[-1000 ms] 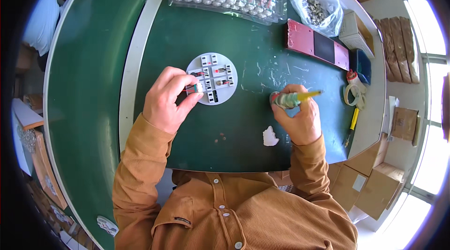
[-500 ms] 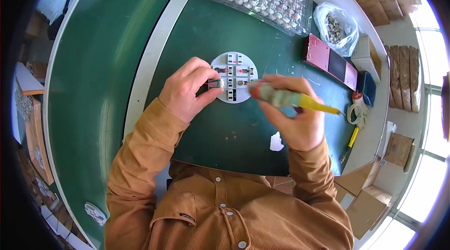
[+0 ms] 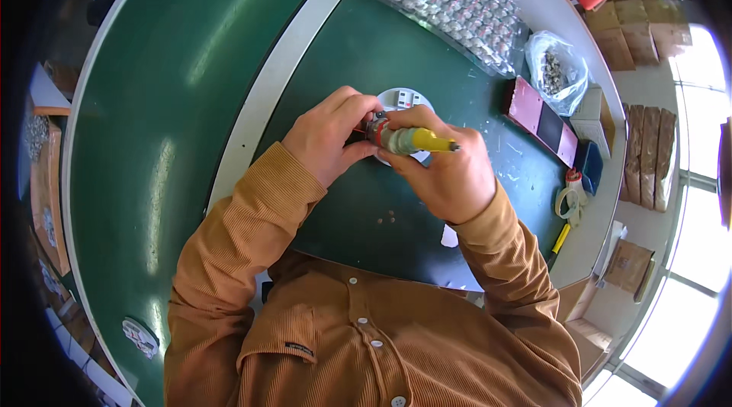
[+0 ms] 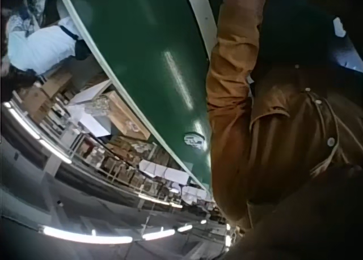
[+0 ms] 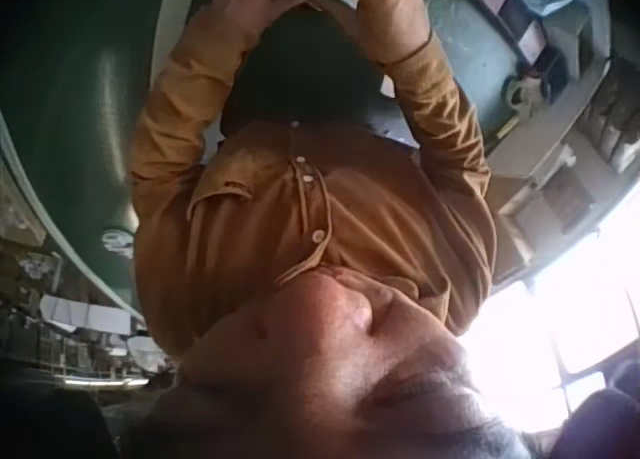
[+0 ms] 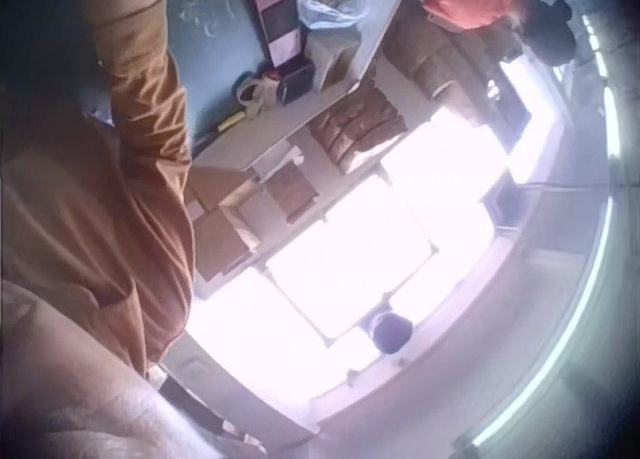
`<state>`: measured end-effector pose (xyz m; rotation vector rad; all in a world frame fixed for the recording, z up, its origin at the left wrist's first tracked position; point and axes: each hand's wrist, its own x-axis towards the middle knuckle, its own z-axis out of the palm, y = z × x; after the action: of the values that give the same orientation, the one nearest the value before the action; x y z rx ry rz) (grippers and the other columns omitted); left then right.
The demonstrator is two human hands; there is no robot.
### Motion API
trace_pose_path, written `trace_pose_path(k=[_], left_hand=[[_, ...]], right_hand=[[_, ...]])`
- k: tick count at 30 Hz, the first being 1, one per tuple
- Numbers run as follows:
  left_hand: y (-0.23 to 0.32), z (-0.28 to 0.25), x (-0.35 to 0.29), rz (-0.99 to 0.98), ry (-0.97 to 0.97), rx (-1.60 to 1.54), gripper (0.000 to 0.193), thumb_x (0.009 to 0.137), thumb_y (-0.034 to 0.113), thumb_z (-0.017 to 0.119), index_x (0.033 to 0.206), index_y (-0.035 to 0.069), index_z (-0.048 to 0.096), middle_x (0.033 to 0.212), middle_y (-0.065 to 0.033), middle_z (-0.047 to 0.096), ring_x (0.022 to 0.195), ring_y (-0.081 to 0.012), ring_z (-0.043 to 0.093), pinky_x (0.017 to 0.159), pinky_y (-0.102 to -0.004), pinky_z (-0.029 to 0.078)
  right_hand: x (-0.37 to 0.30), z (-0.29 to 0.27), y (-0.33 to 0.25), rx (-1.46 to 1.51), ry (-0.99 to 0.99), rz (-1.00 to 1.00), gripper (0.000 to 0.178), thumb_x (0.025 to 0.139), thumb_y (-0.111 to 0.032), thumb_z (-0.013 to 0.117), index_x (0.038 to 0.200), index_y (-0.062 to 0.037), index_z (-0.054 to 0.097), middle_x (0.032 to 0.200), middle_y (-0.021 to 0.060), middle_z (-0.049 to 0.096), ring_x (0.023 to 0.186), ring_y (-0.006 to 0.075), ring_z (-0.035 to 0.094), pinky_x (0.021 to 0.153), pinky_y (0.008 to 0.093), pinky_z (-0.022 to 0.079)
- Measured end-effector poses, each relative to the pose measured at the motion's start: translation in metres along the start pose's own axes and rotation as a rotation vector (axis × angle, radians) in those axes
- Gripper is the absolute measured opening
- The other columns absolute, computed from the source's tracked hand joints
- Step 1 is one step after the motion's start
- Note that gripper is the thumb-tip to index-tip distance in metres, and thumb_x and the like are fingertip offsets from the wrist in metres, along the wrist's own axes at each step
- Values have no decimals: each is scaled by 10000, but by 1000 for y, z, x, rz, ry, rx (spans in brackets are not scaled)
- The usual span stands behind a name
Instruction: Assembling small circular electronic parts by inserting internal components into a housing and applying adhesive.
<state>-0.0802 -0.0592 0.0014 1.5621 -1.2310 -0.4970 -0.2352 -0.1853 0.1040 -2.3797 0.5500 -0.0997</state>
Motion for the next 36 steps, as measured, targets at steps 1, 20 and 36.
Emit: trace_pose_path(k=[1, 20, 36], left_hand=[[0, -1, 1, 15, 1, 7, 568, 695, -103, 845, 1211, 49, 662, 1086, -60, 645, 856, -188, 640, 795, -303, 571], [15, 46, 17, 200, 101, 315, 319, 732, 80, 861, 1031, 83, 749, 1303, -40, 666, 1210, -256, 625, 1057, -405, 472], [12, 46, 15, 159, 95, 201, 230, 725, 62, 865, 909, 89, 729, 1312, -39, 674, 1222, -258, 628, 1084, -395, 471]], right_hand=[[0, -1, 2, -3, 14, -8, 344, 835, 10, 832, 1151, -29, 704, 1086, 87, 790, 837, 185, 719, 801, 301, 584], [-18, -35, 38, 120, 89, -23, 338, 833, 14, 826, 1146, 19, 698, 1090, 126, 780, 895, 200, 727, 867, 303, 598], [-20, -33, 37, 183, 129, 59, 353, 821, 11, 841, 1147, 8, 706, 1052, 119, 777, 880, 194, 715, 840, 307, 593]])
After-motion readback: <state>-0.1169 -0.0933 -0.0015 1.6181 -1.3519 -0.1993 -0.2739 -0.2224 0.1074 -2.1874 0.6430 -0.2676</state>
